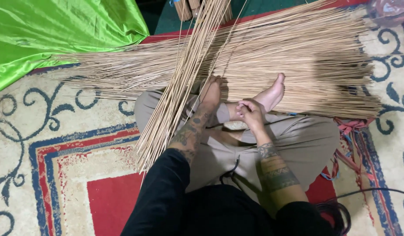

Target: A person sitting on a rug is weaving thin wooden sticks together to create a bundle or mat.

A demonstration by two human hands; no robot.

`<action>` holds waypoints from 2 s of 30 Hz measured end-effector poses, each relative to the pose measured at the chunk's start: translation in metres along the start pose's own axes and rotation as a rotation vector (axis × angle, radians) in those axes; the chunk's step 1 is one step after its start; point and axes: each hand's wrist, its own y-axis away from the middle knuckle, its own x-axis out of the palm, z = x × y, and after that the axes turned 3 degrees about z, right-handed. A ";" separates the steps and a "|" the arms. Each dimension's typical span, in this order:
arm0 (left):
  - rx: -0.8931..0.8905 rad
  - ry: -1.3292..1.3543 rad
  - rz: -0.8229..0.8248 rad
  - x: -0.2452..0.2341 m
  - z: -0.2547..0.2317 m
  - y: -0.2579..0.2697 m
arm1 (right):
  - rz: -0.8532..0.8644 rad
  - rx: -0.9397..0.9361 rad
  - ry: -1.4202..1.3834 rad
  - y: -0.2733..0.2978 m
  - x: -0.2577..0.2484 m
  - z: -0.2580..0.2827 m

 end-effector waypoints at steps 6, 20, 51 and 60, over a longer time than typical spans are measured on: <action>-0.132 0.229 -0.006 -0.006 0.000 0.004 | -0.019 0.033 0.027 -0.012 0.003 -0.004; -0.361 -0.007 -0.425 -0.156 -0.030 0.134 | 0.331 0.099 -0.370 -0.001 0.112 0.148; -0.394 2.400 0.050 -0.082 -0.041 0.192 | 0.026 -0.653 -0.499 0.053 -0.016 0.358; -0.485 2.509 -0.255 -0.050 -0.038 0.168 | -0.003 -0.879 -0.344 0.079 -0.006 0.360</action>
